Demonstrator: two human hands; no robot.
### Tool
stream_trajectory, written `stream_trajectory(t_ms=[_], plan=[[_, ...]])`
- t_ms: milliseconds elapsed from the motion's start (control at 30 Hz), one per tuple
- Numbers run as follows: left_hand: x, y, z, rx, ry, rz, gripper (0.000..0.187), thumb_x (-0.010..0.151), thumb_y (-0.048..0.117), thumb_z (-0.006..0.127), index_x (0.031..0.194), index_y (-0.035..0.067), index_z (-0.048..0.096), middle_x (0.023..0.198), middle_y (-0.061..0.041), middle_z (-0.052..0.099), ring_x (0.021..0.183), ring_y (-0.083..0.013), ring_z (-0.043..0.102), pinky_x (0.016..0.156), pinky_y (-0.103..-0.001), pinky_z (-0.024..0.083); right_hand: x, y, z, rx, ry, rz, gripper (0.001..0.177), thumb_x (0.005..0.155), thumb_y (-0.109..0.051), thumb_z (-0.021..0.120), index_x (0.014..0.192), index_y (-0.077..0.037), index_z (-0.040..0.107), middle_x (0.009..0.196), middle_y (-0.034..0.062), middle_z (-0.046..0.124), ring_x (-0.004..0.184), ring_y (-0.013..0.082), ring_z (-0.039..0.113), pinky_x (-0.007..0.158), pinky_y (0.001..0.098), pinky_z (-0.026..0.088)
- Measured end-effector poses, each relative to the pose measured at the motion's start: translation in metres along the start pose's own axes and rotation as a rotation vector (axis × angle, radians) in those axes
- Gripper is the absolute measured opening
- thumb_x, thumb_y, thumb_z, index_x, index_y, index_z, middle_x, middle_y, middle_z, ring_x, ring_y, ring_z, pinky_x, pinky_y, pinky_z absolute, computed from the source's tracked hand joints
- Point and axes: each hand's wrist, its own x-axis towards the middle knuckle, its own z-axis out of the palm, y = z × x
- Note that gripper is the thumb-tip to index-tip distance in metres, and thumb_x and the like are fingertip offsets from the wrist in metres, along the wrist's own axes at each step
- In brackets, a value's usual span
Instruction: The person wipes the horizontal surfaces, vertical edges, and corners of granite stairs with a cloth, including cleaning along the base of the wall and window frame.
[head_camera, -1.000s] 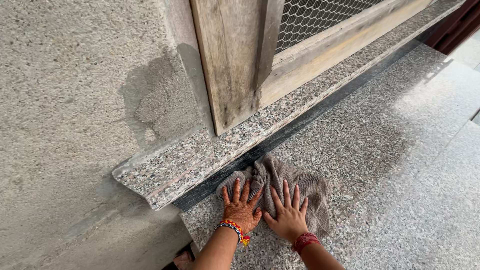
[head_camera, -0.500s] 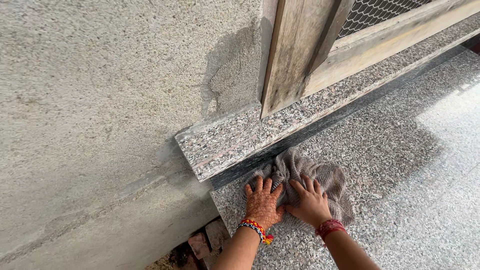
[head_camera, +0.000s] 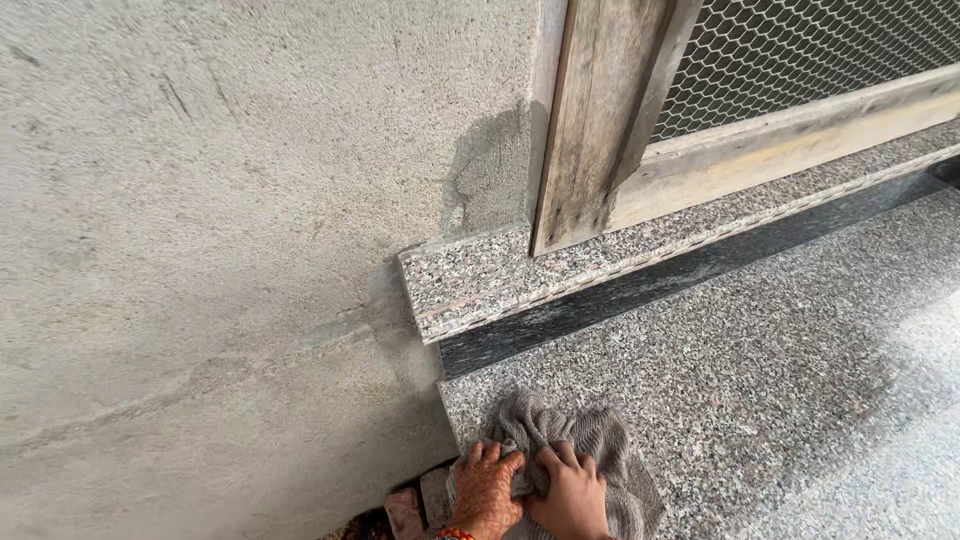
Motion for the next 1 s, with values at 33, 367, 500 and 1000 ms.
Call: stream_trajectory(t_ms=[33,367,500,1000], plan=[[-0.004,-0.004,0.000,-0.026,0.002,-0.012,0.070,0.077,0.020,0.086,0.139,0.027,0.054,0.159,-0.011,0.035,0.152,-0.0404,0.021,0.121,-0.060,0.023,-0.004,-0.002,-0.002,0.047,-0.037,0.043,0.078,0.061,-0.043,0.092,0.131,-0.030,0.062,0.142,-0.0066,0.050,0.131,0.0314,0.050,0.107,0.0520,0.048],[-0.014,0.021,-0.067,-0.231,1.052,0.265,0.055,0.067,0.008,0.080,0.118,0.022,0.065,0.126,-0.017,0.054,0.130,-0.0435,0.044,0.108,-0.061,0.034,0.017,-0.058,-0.102,0.494,0.642,-0.454,0.053,0.061,-0.020,0.084,0.109,-0.008,0.065,0.131,0.0159,0.057,0.121,0.0383,0.056,0.101,0.0481,0.047],[-0.020,0.022,-0.121,-0.212,1.336,0.314,0.054,0.069,0.009,0.078,0.120,0.019,0.065,0.132,-0.022,0.053,0.130,-0.0446,0.043,0.109,-0.062,0.031,0.019,-0.108,-0.152,0.507,0.770,-0.671,0.055,0.064,-0.016,0.084,0.114,-0.009,0.062,0.133,0.0174,0.056,0.127,0.0401,0.052,0.107,0.0497,0.042],[0.042,-0.017,-0.159,0.029,1.438,0.125,0.068,0.062,0.017,0.081,0.128,0.023,0.064,0.135,-0.018,0.050,0.134,-0.0418,0.039,0.109,-0.065,0.027,0.086,-0.143,-0.171,-0.106,0.873,-0.968,0.062,0.074,-0.018,0.081,0.131,-0.032,0.061,0.137,0.0132,0.048,0.131,0.0459,0.041,0.104,0.0613,0.040]])
